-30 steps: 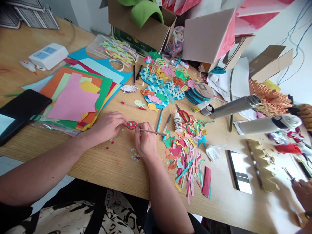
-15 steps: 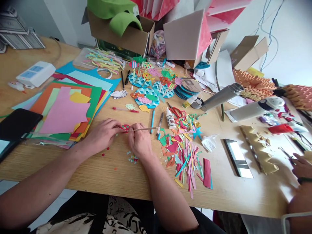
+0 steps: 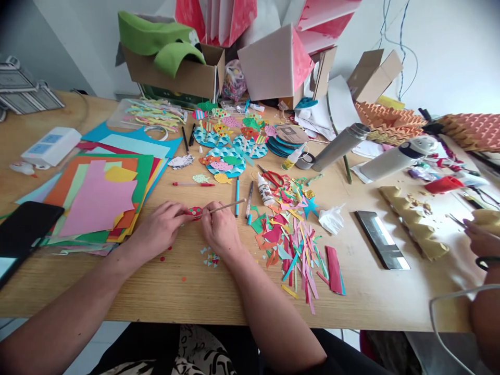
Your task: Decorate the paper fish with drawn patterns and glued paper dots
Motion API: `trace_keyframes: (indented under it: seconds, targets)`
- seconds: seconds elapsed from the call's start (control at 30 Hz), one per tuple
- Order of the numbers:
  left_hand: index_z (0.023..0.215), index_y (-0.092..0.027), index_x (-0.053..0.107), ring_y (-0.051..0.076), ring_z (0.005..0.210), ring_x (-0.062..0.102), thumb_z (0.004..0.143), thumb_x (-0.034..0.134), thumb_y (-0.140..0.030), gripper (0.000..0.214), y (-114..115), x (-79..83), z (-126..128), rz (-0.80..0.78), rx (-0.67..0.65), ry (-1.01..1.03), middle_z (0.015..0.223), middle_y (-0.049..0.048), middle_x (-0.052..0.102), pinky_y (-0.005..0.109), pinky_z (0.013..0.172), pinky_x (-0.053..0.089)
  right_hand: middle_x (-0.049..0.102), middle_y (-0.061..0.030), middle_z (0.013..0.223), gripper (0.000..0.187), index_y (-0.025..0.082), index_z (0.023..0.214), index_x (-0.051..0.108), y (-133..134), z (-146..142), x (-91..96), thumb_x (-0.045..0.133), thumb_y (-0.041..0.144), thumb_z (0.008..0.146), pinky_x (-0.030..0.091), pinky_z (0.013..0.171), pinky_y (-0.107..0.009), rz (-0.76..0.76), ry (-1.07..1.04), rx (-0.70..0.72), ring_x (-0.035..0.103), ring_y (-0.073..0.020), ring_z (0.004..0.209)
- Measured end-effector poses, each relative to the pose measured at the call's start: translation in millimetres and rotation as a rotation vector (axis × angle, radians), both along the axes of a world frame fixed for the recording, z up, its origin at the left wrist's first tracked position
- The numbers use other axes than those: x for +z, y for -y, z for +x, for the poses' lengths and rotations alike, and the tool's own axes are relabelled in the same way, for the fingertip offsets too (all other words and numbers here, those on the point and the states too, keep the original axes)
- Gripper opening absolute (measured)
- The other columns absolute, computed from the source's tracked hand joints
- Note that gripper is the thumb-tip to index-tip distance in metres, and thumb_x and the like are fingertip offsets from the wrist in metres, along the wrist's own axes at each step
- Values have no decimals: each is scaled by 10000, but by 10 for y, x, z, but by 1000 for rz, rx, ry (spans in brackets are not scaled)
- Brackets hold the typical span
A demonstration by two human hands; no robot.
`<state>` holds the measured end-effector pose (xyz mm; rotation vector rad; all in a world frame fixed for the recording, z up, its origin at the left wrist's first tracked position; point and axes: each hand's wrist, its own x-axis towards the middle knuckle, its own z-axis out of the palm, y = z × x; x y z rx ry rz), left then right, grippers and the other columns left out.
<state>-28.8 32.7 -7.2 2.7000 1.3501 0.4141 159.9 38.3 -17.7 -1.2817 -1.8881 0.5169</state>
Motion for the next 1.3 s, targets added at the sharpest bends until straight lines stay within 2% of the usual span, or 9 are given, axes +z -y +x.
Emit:
trace_keyframes:
  seconds: [0.4, 0.63, 0.87, 1.13, 1.3]
  targets:
    - [1125, -198, 684, 259, 1024, 565, 889, 454, -32, 370, 16, 46, 32, 8, 6, -86, 1030, 92, 653, 412, 896, 518, 653, -35, 725, 215, 226, 759, 544, -13, 0, -2, 415, 247, 929, 451, 681, -289, -69, -73, -46, 608, -181, 709]
    - [1085, -190, 682, 275, 1040, 569, 888, 465, -50, 325, 23, 55, 44, 9, 11, -109, 1056, 100, 651, 435, 910, 509, 637, -14, 685, 267, 213, 794, 587, -18, 22, 1, 413, 337, 954, 438, 609, -271, -167, -247, -130, 603, -164, 635]
    - [1107, -170, 677, 271, 1050, 572, 887, 446, -34, 347, 26, 67, 48, -1, 15, -120, 1060, 106, 652, 426, 908, 511, 665, -34, 726, 240, 214, 779, 578, -3, 11, -2, 420, 296, 939, 446, 642, -281, -132, -154, -55, 626, -180, 695]
    - [1054, -183, 678, 269, 1021, 576, 878, 457, -32, 320, 32, 65, 56, 24, 18, -99, 1028, 101, 651, 414, 876, 509, 669, -34, 725, 252, 217, 772, 585, -2, 16, -28, 432, 307, 951, 468, 645, -287, -91, -172, -62, 634, -179, 696]
    - [1146, -189, 648, 263, 1043, 586, 876, 470, -31, 360, 37, 70, 58, 5, 12, -54, 1060, 97, 659, 422, 911, 511, 675, -22, 745, 264, 211, 941, 610, 16, 61, 10, 395, 351, 1002, 494, 681, -292, -20, -338, -130, 652, -167, 699]
